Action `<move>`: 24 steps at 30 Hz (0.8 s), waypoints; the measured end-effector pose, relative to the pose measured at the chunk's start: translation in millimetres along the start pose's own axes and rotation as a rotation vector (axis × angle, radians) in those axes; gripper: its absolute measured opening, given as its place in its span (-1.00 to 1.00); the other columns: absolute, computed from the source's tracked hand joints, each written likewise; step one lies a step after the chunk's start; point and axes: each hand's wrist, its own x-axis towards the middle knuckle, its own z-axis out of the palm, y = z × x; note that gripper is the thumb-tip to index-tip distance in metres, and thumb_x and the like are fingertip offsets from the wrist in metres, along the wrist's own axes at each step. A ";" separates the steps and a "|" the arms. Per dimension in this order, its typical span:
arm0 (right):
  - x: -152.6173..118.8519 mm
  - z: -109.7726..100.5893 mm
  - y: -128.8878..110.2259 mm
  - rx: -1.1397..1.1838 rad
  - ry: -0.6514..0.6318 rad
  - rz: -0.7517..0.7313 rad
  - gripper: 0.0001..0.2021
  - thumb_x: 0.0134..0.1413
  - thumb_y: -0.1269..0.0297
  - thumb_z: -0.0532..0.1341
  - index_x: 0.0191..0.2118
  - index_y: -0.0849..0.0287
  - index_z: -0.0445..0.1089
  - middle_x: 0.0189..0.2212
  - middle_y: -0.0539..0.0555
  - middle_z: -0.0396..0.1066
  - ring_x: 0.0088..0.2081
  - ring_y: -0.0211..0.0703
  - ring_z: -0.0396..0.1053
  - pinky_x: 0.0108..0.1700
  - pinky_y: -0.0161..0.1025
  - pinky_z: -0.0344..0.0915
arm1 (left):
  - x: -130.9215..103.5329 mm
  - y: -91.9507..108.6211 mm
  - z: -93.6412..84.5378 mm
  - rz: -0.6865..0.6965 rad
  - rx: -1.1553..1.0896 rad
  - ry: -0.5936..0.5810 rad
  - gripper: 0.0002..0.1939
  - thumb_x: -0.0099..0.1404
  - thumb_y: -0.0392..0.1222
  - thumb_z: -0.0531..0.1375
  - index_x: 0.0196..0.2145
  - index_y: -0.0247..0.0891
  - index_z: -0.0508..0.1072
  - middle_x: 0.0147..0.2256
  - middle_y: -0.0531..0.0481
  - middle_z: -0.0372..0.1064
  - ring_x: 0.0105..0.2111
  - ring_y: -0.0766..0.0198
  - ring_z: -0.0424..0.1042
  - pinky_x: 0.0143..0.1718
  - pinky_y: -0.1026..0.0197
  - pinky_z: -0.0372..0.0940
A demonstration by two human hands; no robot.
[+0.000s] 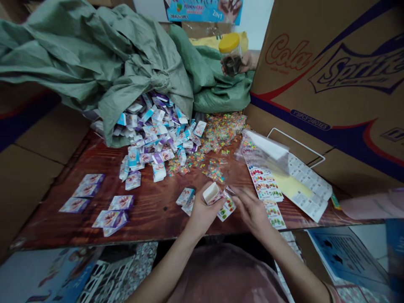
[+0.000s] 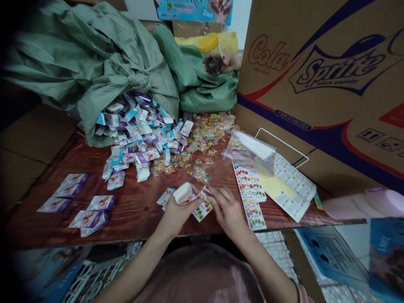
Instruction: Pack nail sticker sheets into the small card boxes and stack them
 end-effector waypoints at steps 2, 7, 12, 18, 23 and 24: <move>-2.2 3.2 -4.7 -0.005 -0.053 -0.016 -0.63 0.19 0.27 0.16 0.12 0.07 0.32 -0.08 0.13 0.47 -0.06 -0.06 0.44 0.02 -0.09 0.39 | 0.3 2.0 0.1 0.010 0.004 0.004 -0.80 -0.03 -0.27 0.32 -0.46 -0.29 0.36 -0.50 0.11 0.34 -0.46 0.38 0.32 -0.37 0.34 0.26; -1.8 13.7 -4.9 0.047 0.021 -0.028 -0.72 0.23 0.29 0.11 0.01 0.07 0.42 -0.18 0.12 0.54 -0.14 -0.05 0.51 -0.03 -0.12 0.43 | 5.0 -1.5 -0.3 -0.072 -0.011 0.091 -0.71 -0.09 -0.23 0.35 -0.36 -0.30 0.42 -0.43 0.03 0.44 -0.38 0.26 0.42 -0.28 0.26 0.32; 2.3 15.7 1.4 0.082 0.083 0.014 -0.73 0.25 0.32 0.08 -0.01 0.11 0.44 -0.22 0.11 0.55 -0.23 -0.11 0.54 -0.23 -0.33 0.49 | 8.2 -10.8 -2.2 -0.175 -0.076 0.126 -0.57 -0.21 -0.34 0.36 -0.30 -0.30 0.43 -0.46 0.03 0.46 -0.49 0.26 0.42 -0.49 0.28 0.34; 3.4 20.0 -2.4 -0.233 0.060 -0.340 -0.64 0.26 0.34 0.06 0.14 0.08 0.30 -0.07 0.11 0.48 -0.02 -0.12 0.44 0.08 -0.15 0.37 | 7.7 1.0 -8.8 -0.298 -0.382 0.203 -0.63 -0.16 -0.23 0.41 -0.39 -0.30 0.39 -0.41 -0.01 0.46 -0.44 0.23 0.45 -0.50 0.24 0.38; 20.8 11.4 -14.9 -0.196 -0.084 -0.367 -0.67 0.26 0.21 0.07 0.09 0.02 0.34 -0.09 0.10 0.48 -0.05 -0.08 0.44 0.09 -0.05 0.35 | 4.7 12.9 -22.1 -0.264 -0.409 0.152 -0.59 -0.16 -0.20 0.43 -0.36 -0.29 0.37 -0.44 0.03 0.44 -0.43 0.25 0.44 -0.48 0.23 0.38; 32.1 5.3 -16.1 -0.153 -0.111 -0.373 -0.70 0.26 0.19 0.06 0.04 -0.01 0.38 -0.14 0.08 0.50 -0.10 -0.09 0.47 0.11 -0.01 0.33 | 3.3 13.4 -23.3 -0.253 -0.400 0.148 -0.58 -0.17 -0.21 0.43 -0.36 -0.29 0.36 -0.46 0.04 0.43 -0.46 0.25 0.44 -0.49 0.24 0.37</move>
